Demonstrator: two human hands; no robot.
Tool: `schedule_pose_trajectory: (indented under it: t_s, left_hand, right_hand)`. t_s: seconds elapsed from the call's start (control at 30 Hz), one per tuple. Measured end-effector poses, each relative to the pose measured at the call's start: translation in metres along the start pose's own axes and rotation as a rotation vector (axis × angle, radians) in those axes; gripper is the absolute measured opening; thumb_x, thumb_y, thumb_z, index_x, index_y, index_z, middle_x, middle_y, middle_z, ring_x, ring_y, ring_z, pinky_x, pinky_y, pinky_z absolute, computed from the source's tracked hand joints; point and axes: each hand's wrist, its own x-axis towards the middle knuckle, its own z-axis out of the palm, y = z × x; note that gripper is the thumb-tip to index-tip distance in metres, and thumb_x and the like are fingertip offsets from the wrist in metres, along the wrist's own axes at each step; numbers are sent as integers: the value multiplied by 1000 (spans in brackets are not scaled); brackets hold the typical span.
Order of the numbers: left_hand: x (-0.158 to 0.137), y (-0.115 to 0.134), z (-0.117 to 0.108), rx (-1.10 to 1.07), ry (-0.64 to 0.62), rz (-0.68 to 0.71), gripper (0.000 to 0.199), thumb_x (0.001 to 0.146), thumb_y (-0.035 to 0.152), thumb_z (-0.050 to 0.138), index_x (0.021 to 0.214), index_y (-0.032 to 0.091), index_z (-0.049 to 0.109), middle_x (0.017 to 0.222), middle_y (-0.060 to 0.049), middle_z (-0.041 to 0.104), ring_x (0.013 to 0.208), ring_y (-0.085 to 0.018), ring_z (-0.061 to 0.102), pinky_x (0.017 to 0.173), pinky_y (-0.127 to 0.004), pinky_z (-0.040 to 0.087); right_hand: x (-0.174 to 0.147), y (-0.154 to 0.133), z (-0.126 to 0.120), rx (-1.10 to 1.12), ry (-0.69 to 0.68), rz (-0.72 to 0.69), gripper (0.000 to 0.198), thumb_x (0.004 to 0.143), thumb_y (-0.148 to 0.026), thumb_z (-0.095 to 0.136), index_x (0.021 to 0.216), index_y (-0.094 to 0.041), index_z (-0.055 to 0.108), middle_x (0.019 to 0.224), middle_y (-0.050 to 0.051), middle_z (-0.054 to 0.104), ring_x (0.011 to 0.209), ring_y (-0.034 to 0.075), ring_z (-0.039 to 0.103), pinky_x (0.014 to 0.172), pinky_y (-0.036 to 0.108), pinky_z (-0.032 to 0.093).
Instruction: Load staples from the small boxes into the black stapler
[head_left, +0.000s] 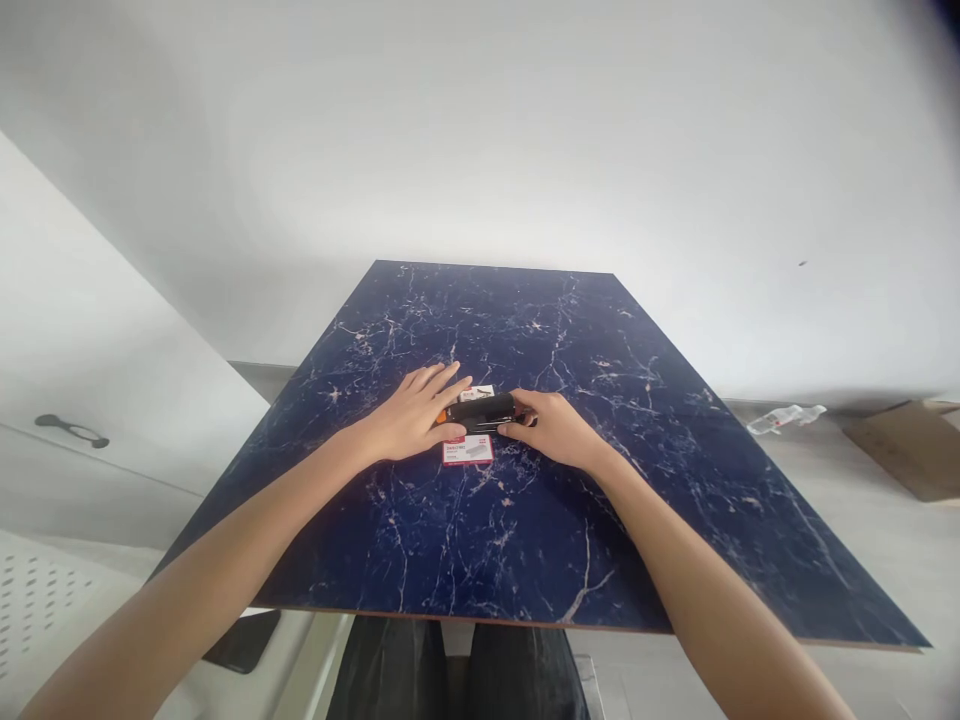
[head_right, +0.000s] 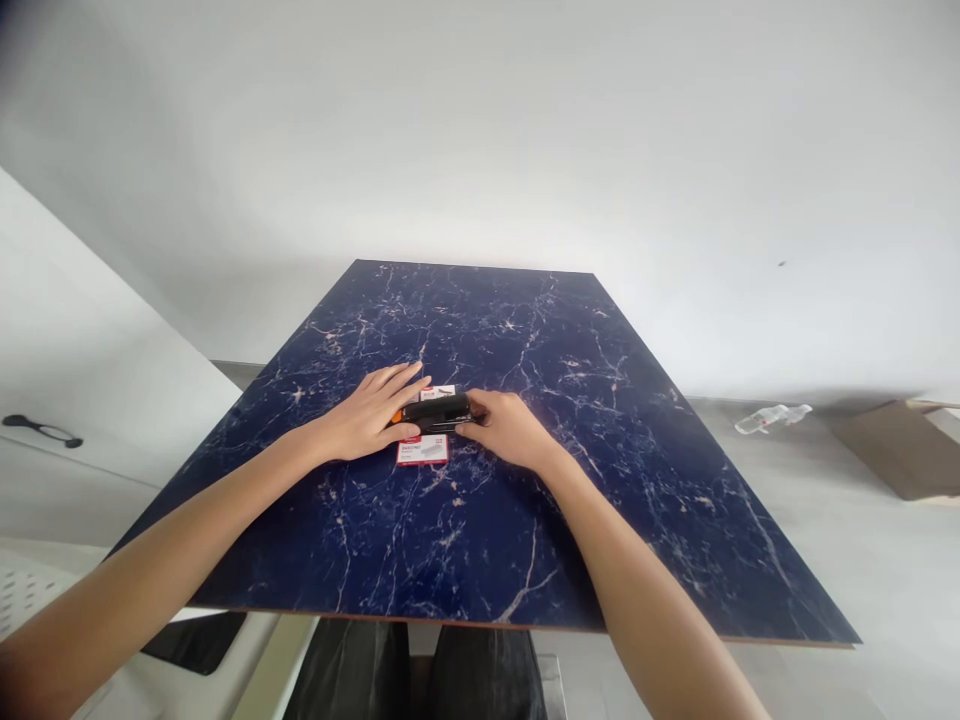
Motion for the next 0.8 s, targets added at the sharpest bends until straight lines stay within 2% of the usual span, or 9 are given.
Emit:
schedule_pose_trajectory:
  t_s: [0.17,0.33,0.4,0.47,0.5,0.57,0.63,0.7,0.8]
  left_hand:
    - [4,-1,2,30,32,21,65,101,60,41,158,30,36,168,-8,26,153,-38,20,120,-62,21]
    - [-1,-8,-11,52,101,74,56,98,56,50,145,25,56,156,-11,47,144,-36,37,115,-59,34]
    - [-6,-9,-22,57,184,136,45,95,51,56,129,23,67,137,-12,63,128,-32,53,106,-51,45]
    - [-11,-6,-32,84,248,188,33,91,48,59,105,22,74,109,-10,73,101,-27,64,89,-43,53]
    - [-13,-3,-35,107,246,218,29,90,47,59,95,23,75,95,-8,73,89,-24,65,80,-40,55]
    - [-17,9,-34,159,165,295,29,89,48,59,85,24,74,80,-6,71,74,-22,64,69,-37,53]
    - [-19,24,-27,197,61,361,30,90,48,58,90,24,75,79,-5,72,70,-21,65,66,-36,52]
    - [-18,37,-17,219,10,362,35,90,49,58,102,21,74,81,-7,72,70,-23,67,66,-37,53]
    - [-16,49,-6,228,-5,339,37,92,46,58,112,18,72,81,-8,71,72,-24,68,69,-37,54]
  right_hand:
    - [-4,10,-23,21,-59,58,15,85,-30,70,100,-26,73,93,0,76,80,18,67,74,31,51]
    - [-11,23,-48,-9,-122,92,25,83,-28,72,108,-28,75,99,3,77,86,22,70,78,35,55]
    - [-12,23,-52,-15,-126,80,24,83,-31,72,107,-28,76,100,4,77,86,22,70,77,36,55]
    - [-13,17,-54,-30,-63,71,21,85,-36,70,104,-26,76,98,5,76,84,23,70,74,36,55]
    - [-14,13,-55,-35,-15,68,21,87,-38,68,102,-26,75,96,6,76,83,22,69,73,36,55]
    - [-15,3,-55,-30,69,57,21,90,-41,63,98,-25,75,91,5,75,79,21,68,70,35,54]
    - [-16,-6,-54,-7,102,37,23,92,-42,61,94,-24,74,86,4,74,75,20,67,67,34,53]
    - [-18,-13,-54,16,90,21,23,92,-42,60,92,-24,74,83,4,74,71,19,66,65,33,52]
    - [-20,-18,-54,61,-50,20,23,92,-43,62,96,-25,75,82,3,75,69,19,68,65,31,52]
